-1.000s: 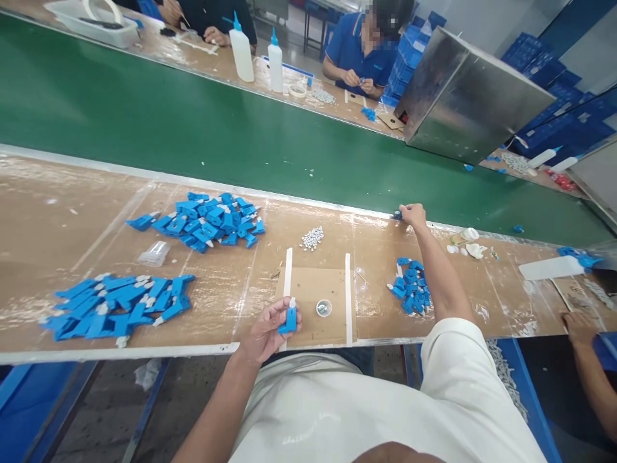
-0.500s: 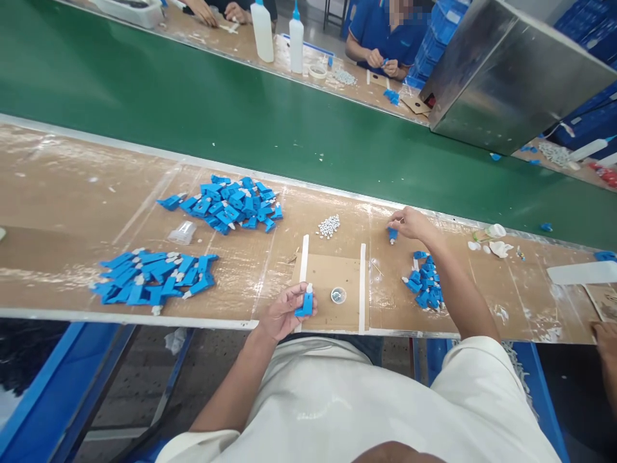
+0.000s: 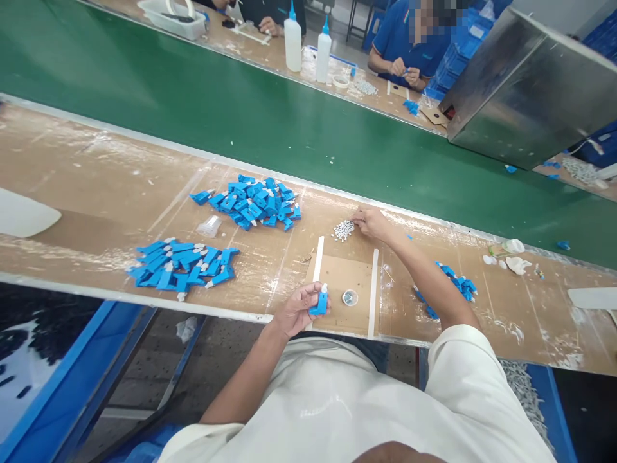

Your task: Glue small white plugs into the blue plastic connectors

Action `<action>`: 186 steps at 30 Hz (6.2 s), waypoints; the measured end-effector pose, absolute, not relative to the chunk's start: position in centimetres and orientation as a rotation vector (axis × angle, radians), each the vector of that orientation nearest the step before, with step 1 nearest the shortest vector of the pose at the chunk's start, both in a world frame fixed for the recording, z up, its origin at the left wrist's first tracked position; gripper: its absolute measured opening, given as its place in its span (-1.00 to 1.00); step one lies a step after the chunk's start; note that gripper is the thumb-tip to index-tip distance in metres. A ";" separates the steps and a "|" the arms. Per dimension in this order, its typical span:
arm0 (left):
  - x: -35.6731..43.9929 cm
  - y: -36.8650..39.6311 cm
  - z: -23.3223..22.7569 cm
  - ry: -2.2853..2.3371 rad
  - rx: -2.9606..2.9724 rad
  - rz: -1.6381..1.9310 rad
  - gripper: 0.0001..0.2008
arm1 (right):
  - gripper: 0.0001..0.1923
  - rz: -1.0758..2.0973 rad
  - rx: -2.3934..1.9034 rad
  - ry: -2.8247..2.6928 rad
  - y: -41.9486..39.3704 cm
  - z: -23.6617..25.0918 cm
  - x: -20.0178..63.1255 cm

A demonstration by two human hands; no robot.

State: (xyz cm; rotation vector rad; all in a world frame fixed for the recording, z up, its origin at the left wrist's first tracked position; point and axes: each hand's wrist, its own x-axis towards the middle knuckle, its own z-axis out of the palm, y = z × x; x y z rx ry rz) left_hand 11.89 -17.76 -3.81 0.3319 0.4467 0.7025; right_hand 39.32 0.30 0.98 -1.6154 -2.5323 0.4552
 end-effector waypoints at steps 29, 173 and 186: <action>12.0 -17.7 -4.5 0.433 0.330 0.714 -0.57 | -0.81 0.740 -1.537 -2.422 1.5 0.4 41.5; 14.9 -16.8 2.0 0.590 0.656 0.850 -0.54 | -0.57 1.268 -1.318 -1.128 -20.9 6.6 31.3; 14.9 -16.9 1.3 0.603 0.779 0.945 -0.55 | -0.60 1.129 -1.378 -1.179 -21.2 6.2 30.7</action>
